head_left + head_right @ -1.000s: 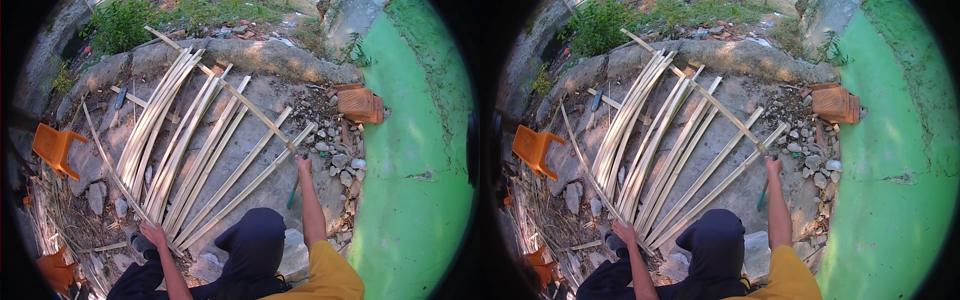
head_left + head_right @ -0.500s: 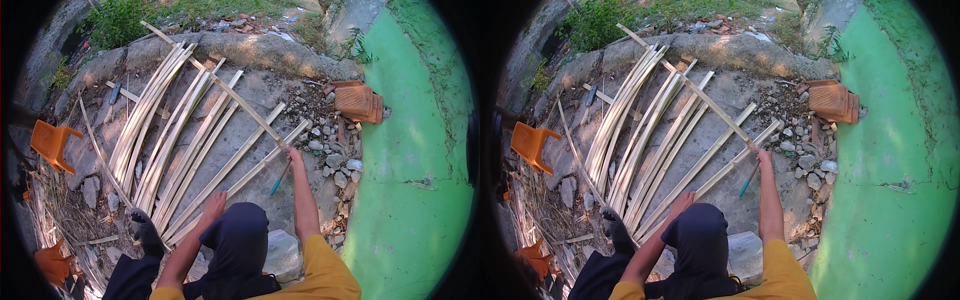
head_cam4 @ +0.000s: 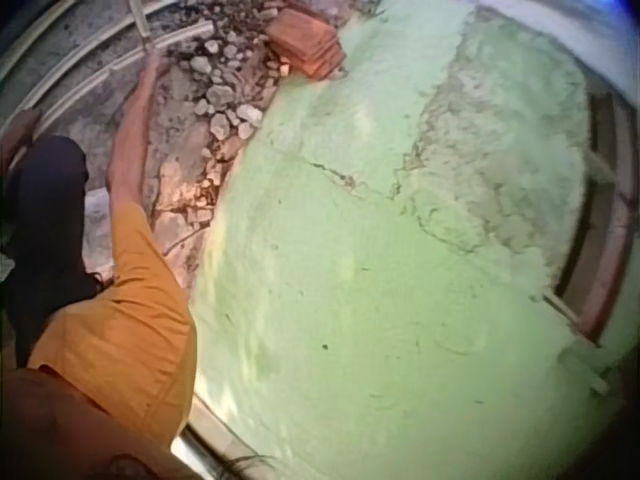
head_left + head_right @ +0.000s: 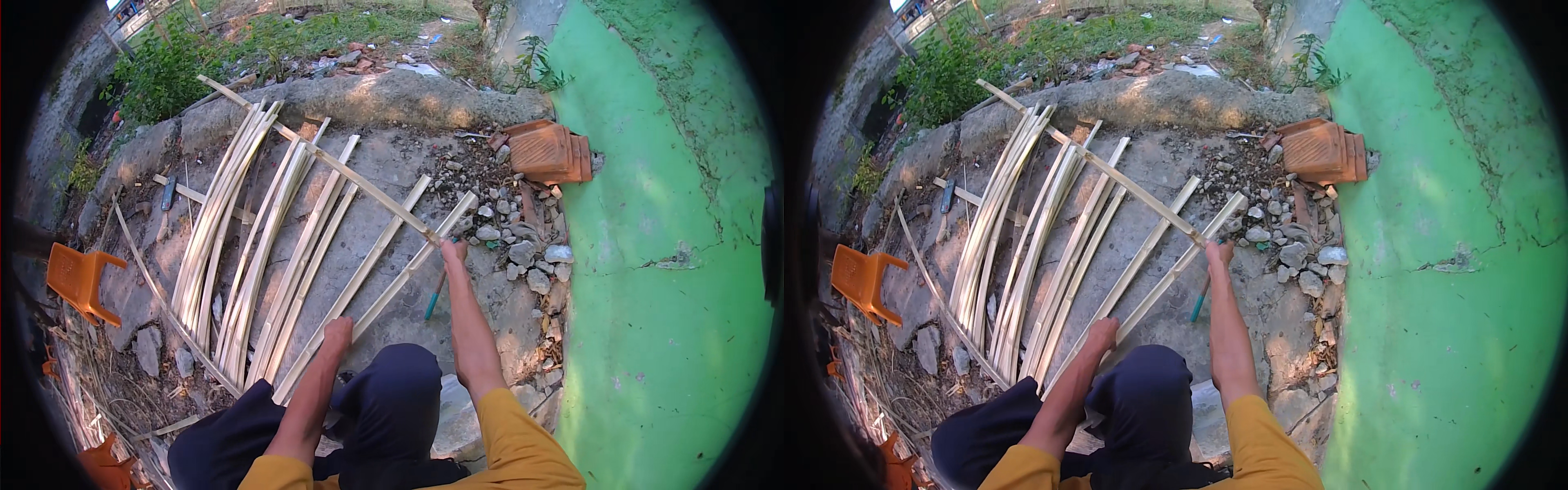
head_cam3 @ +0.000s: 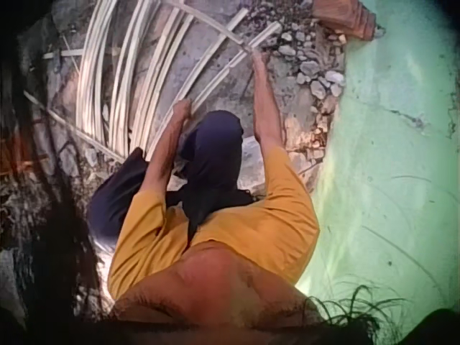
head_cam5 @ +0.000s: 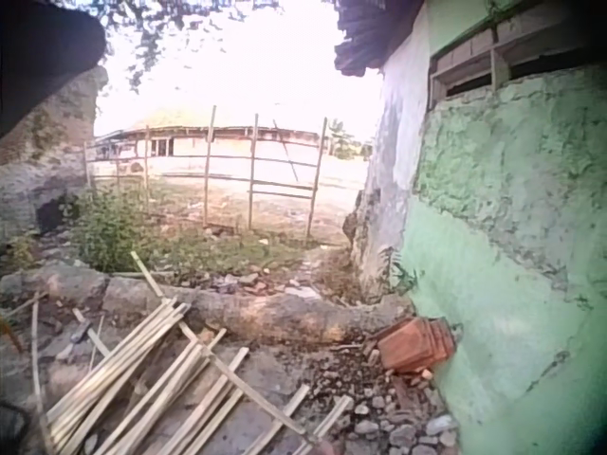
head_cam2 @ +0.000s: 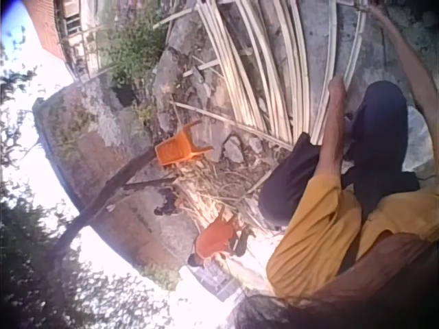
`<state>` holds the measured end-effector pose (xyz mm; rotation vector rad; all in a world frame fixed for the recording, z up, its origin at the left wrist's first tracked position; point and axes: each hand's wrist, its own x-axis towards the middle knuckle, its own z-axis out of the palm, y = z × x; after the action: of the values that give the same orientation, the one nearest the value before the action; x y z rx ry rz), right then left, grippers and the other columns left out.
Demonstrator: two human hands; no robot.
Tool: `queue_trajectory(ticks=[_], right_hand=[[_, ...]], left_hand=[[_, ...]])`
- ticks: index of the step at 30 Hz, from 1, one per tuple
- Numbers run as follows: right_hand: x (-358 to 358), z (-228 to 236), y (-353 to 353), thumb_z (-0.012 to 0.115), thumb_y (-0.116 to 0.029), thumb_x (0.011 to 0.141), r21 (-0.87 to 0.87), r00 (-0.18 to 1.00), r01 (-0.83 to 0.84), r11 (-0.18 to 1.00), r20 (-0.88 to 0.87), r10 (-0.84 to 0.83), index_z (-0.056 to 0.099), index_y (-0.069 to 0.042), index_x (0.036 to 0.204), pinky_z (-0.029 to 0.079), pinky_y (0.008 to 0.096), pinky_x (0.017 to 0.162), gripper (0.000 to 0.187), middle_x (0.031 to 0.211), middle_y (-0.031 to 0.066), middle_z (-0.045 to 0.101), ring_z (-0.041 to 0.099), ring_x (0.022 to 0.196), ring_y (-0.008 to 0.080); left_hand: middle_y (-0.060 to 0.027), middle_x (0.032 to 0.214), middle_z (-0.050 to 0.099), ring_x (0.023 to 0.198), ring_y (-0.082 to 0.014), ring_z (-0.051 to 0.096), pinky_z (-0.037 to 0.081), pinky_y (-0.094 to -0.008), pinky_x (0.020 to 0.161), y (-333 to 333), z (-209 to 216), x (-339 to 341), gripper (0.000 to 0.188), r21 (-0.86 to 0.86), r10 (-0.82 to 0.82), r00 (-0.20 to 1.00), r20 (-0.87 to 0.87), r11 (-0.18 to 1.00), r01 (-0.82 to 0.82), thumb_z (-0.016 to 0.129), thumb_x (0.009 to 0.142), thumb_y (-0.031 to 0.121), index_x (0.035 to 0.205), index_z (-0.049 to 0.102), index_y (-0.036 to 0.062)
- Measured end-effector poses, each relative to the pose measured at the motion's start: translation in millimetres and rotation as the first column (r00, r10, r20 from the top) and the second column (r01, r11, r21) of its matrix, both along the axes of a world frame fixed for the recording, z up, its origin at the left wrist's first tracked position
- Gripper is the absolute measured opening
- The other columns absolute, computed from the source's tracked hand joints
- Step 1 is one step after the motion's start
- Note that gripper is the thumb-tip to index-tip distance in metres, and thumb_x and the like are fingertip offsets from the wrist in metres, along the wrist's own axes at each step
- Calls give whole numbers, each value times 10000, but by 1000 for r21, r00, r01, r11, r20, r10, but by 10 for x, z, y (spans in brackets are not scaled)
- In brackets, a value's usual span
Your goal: The person uses a hammer to secure pieces of bamboo together on the ground and then lifts the resulting lattice structure to check its integrity.
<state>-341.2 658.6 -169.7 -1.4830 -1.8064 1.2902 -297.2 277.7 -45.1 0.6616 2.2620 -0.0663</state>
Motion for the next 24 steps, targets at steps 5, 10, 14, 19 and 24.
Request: queue_trajectory(ticks=[5, 10, 14, 19, 24], right_hand=[[60, 106, -102, 801, -223, 744, -234, 941, 32, 972, 336, 50, 620, 38, 1163, 505, 443, 945, 525, 1160, 248, 666, 631, 1124, 392], [459, 420, -43, 723, -271, 823, -1, 935, -142, 990, 327, 134, 651, -40, 1136, 513, 424, 908, 395, 1111, 197, 697, 670, 1013, 387], [1422, 1071, 75, 690, -219, 830, 57, 923, -373, 926, 119, 365, 644, -48, 1076, 522, 447, 847, 303, 1054, 178, 715, 676, 965, 392], [2941, 1982, -120, 691, -198, 808, 27, 598, -679, 733, 599, 532, 579, -84, 1071, 507, 531, 730, 307, 878, 192, 695, 665, 866, 428], [3953, 2468, -550, 656, -180, 830, -16, 610, -498, 867, 704, 363, 570, -86, 1061, 491, 545, 725, 264, 886, 208, 678, 642, 872, 446]], left_hand=[[-192, 1119, 699, 1029, -326, 689, 567, -422, 901, 243, 221, -738, 365, -54, -5, 999, 42, 999, 8, 809, 694, 195, 1024, 743, 55], [-135, 1119, 716, 1044, -287, 694, 578, -395, 864, 1113, 1086, -1730, 239, -43, -132, 972, -194, 991, 126, 663, 815, 150, 1030, 755, 105], [-175, 997, 722, 944, -302, 706, 579, -406, 806, 1519, 1834, -2153, 234, -30, -302, 891, -339, 950, 310, 675, 751, 137, 951, 737, 32], [-199, 1004, 682, 979, -376, 646, 515, -460, 851, 1386, 1953, -2088, 414, 7, -498, 846, -189, 861, 509, 705, 853, 383, 1063, 639, 33], [-186, 1046, 706, 1010, -321, 677, 526, -415, 883, 946, 1271, -1570, 517, 128, -439, 884, 159, 897, 423, 706, 863, 479, 1111, 640, 30]])
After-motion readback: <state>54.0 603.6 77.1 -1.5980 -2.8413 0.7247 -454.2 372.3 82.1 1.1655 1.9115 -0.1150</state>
